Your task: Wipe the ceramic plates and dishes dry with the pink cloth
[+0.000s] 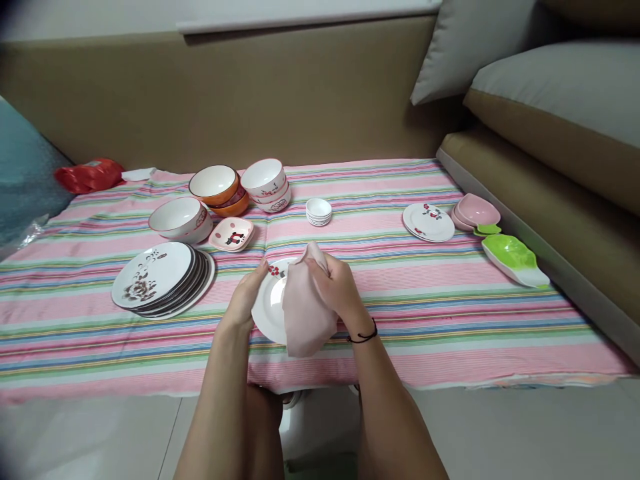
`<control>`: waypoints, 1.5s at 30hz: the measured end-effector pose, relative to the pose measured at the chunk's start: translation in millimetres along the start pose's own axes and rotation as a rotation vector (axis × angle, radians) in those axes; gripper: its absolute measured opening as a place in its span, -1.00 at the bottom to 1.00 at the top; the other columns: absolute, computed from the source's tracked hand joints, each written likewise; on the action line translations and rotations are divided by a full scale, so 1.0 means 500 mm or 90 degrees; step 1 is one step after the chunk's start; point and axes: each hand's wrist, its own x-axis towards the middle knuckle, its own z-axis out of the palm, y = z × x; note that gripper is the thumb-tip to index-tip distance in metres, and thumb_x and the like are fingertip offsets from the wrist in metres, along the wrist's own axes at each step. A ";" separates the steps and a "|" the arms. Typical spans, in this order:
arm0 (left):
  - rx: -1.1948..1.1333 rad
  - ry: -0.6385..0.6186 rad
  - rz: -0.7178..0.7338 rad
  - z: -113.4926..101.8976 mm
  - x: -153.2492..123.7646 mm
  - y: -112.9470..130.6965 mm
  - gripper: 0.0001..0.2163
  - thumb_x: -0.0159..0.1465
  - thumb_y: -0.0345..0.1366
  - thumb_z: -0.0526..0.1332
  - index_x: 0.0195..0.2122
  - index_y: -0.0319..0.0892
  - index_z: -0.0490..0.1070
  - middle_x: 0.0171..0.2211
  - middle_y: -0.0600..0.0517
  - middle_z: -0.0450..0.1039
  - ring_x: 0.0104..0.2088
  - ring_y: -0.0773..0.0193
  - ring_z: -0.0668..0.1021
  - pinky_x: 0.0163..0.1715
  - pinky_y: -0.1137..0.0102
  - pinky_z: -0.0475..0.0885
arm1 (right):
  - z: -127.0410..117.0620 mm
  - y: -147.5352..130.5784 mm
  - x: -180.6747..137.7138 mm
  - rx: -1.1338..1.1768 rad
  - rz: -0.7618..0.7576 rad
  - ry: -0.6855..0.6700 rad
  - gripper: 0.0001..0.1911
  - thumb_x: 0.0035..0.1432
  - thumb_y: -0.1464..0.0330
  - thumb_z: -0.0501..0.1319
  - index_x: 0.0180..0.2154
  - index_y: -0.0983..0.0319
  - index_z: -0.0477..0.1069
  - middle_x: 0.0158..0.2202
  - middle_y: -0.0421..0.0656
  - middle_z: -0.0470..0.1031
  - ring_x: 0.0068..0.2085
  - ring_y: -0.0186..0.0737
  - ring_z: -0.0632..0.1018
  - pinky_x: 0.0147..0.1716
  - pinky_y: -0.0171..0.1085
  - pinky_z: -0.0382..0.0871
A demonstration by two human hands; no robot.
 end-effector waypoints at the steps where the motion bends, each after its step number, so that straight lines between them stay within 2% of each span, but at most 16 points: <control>1: -0.017 0.013 0.013 0.003 0.003 -0.003 -0.63 0.10 0.02 0.27 -0.40 -0.26 0.50 -0.52 -0.01 0.54 -0.52 0.23 0.54 -0.49 0.41 0.38 | -0.001 0.001 0.001 0.000 -0.001 0.024 -0.57 0.16 0.11 0.10 -0.56 0.20 -0.03 -0.58 -0.30 -0.03 -0.52 -0.39 0.09 -0.55 -0.34 -0.06; 3: -0.050 0.056 0.040 0.010 0.010 -0.008 -0.61 0.09 0.02 0.28 -0.35 -0.27 0.50 -0.45 -0.04 0.57 -0.45 0.19 0.57 -0.43 0.39 0.42 | -0.001 0.001 0.003 0.011 0.007 0.067 -0.57 0.16 0.12 0.11 -0.56 0.19 -0.03 -0.58 -0.31 -0.03 -0.52 -0.39 0.10 -0.55 -0.34 -0.04; 8: -0.105 0.233 0.099 0.033 0.027 -0.023 -0.63 0.18 0.00 0.20 -0.25 -0.25 0.50 -0.31 -0.06 0.59 -0.30 0.17 0.59 -0.34 0.39 0.46 | 0.005 -0.003 0.003 0.040 0.041 0.142 -0.60 0.15 0.11 0.11 -0.55 0.19 0.04 -0.58 -0.31 0.03 -0.51 -0.36 0.17 -0.53 -0.34 0.05; 11: -0.123 0.261 0.134 0.050 0.035 -0.033 -0.62 0.24 0.01 0.12 -0.21 -0.21 0.49 -0.18 -0.05 0.57 -0.18 0.18 0.58 -0.26 0.41 0.46 | 0.023 -0.006 -0.003 0.038 0.042 0.190 -0.65 0.16 0.09 0.10 -0.49 0.20 0.17 -0.54 -0.27 0.21 -0.45 -0.30 0.28 -0.46 -0.33 0.14; 15: -0.168 0.177 0.158 0.070 0.037 -0.046 -0.66 0.24 -0.04 0.15 -0.14 -0.18 0.47 -0.07 -0.04 0.52 -0.06 0.19 0.52 -0.18 0.44 0.43 | 0.052 -0.004 -0.014 0.024 0.051 0.239 -0.66 0.18 0.08 0.06 -0.42 0.21 0.27 -0.47 -0.20 0.36 -0.39 -0.22 0.37 -0.41 -0.31 0.20; 19: -0.103 0.034 0.138 0.070 0.030 -0.044 -0.60 0.14 -0.08 0.27 -0.03 -0.14 0.41 -0.04 -0.04 0.49 -0.13 0.17 0.53 -0.29 0.44 0.42 | 0.051 0.002 -0.012 0.025 0.067 0.271 -0.64 0.19 0.07 0.03 -0.39 0.23 0.31 -0.43 -0.17 0.40 -0.37 -0.21 0.38 -0.38 -0.30 0.22; 21: -0.036 -0.022 0.113 0.060 0.024 -0.037 -0.59 0.09 -0.11 0.32 -0.06 -0.15 0.42 -0.09 -0.04 0.51 -0.23 0.20 0.54 -0.37 0.46 0.39 | 0.037 0.003 -0.007 0.029 0.067 0.294 -0.64 0.18 0.07 0.06 -0.42 0.22 0.29 -0.46 -0.19 0.37 -0.40 -0.24 0.35 -0.41 -0.31 0.20; 24: 0.037 -0.088 0.072 0.041 0.014 -0.024 -0.65 0.02 -0.20 0.38 -0.17 -0.19 0.46 -0.24 -0.02 0.54 -0.33 0.26 0.52 -0.36 0.46 0.37 | 0.014 0.001 0.000 0.039 0.048 0.312 -0.68 0.15 0.11 0.10 -0.48 0.20 0.22 -0.54 -0.26 0.25 -0.46 -0.29 0.28 -0.47 -0.33 0.15; 28: 0.131 -0.203 0.030 0.020 0.002 -0.006 -0.72 0.03 -0.23 0.37 -0.25 -0.25 0.50 -0.30 -0.06 0.54 -0.32 0.22 0.52 -0.27 0.38 0.40 | -0.005 0.003 -0.002 0.009 0.041 0.328 -0.68 0.13 0.16 0.12 -0.53 0.19 0.12 -0.57 -0.30 0.13 -0.48 -0.33 0.21 -0.51 -0.34 0.08; 32: 0.201 -0.281 0.001 0.011 -0.004 0.003 -0.73 0.06 -0.23 0.35 -0.23 -0.24 0.50 -0.29 -0.07 0.54 -0.31 0.20 0.53 -0.25 0.35 0.42 | -0.021 0.011 -0.007 0.016 0.041 0.287 -0.63 0.12 0.13 0.14 -0.55 0.19 0.08 -0.57 -0.30 0.07 -0.49 -0.34 0.18 -0.51 -0.34 0.06; 36: 0.188 -0.242 -0.018 0.014 -0.004 -0.010 -0.71 0.04 -0.22 0.37 -0.23 -0.22 0.48 -0.29 -0.05 0.52 -0.31 0.22 0.52 -0.29 0.37 0.42 | -0.032 0.016 -0.003 0.039 0.045 0.268 -0.61 0.12 0.09 0.13 -0.54 0.19 0.10 -0.56 -0.30 0.08 -0.49 -0.34 0.17 -0.51 -0.33 0.07; 41: 0.074 -0.154 0.046 0.037 0.009 -0.031 -0.71 -0.01 -0.24 0.40 -0.29 -0.23 0.45 -0.42 0.05 0.49 -0.47 0.37 0.45 -0.43 0.49 0.34 | -0.004 0.010 -0.002 0.054 0.055 0.375 -0.65 0.15 0.10 0.09 -0.53 0.20 0.16 -0.55 -0.27 0.18 -0.47 -0.31 0.25 -0.48 -0.33 0.14; 45: 0.040 -0.099 0.069 0.047 0.013 -0.024 -0.72 -0.06 -0.26 0.43 -0.35 -0.25 0.45 -0.45 0.07 0.47 -0.50 0.42 0.41 -0.47 0.53 0.30 | 0.019 0.002 -0.008 0.049 0.049 0.371 -0.68 0.16 0.10 0.09 -0.40 0.23 0.31 -0.46 -0.21 0.33 -0.40 -0.25 0.34 -0.42 -0.30 0.20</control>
